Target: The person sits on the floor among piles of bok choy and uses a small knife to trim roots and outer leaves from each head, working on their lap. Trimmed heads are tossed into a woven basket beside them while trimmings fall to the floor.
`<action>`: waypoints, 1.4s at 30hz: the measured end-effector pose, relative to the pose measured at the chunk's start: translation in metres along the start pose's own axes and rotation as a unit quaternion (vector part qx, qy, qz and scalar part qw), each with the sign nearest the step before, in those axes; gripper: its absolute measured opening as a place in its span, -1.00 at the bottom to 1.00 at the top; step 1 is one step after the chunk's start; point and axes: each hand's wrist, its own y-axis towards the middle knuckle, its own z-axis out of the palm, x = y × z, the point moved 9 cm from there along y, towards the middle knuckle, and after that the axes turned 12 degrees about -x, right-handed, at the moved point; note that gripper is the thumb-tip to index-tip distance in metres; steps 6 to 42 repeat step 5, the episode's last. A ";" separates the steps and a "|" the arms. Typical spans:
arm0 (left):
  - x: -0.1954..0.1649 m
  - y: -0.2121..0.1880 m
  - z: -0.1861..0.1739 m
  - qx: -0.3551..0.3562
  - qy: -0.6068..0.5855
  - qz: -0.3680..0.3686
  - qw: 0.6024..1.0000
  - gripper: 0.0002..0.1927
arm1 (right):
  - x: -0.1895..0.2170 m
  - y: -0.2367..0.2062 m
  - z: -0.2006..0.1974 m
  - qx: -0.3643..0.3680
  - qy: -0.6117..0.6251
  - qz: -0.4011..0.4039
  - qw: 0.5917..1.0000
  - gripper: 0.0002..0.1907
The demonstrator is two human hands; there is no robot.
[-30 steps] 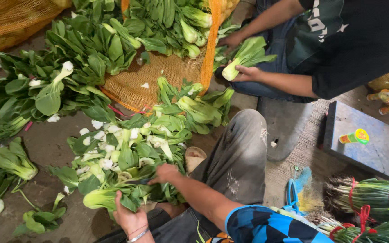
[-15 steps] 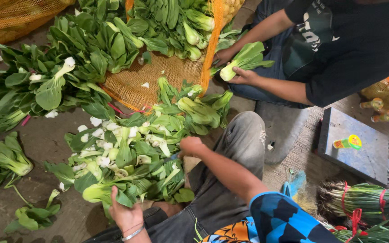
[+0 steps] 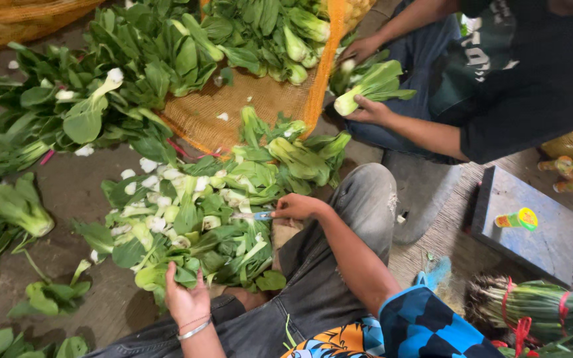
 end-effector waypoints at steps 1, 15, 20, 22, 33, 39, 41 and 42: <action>-0.003 0.001 -0.001 0.000 -0.005 0.004 1.000 -0.64 | 0.000 -0.004 0.001 0.011 0.050 0.006 0.999 -0.59; -0.013 0.000 -0.004 -0.007 -0.023 0.036 0.999 -0.58 | 0.008 -0.010 0.008 0.040 0.234 -0.004 0.971 -0.57; -0.013 0.000 -0.004 -0.007 -0.023 0.036 0.999 -0.58 | 0.008 -0.010 0.008 0.040 0.234 -0.004 0.971 -0.57; -0.013 0.000 -0.004 -0.007 -0.023 0.036 0.999 -0.58 | 0.008 -0.010 0.008 0.040 0.234 -0.004 0.971 -0.57; -0.013 0.000 -0.004 -0.007 -0.023 0.036 0.999 -0.58 | 0.008 -0.010 0.008 0.040 0.234 -0.004 0.971 -0.57; -0.013 0.000 -0.004 -0.007 -0.023 0.036 0.999 -0.58 | 0.008 -0.010 0.008 0.040 0.234 -0.004 0.971 -0.57; -0.013 0.000 -0.004 -0.007 -0.023 0.036 0.999 -0.58 | 0.008 -0.010 0.008 0.040 0.234 -0.004 0.971 -0.57; -0.013 0.000 -0.004 -0.007 -0.023 0.036 0.999 -0.58 | 0.008 -0.010 0.008 0.040 0.234 -0.004 0.971 -0.57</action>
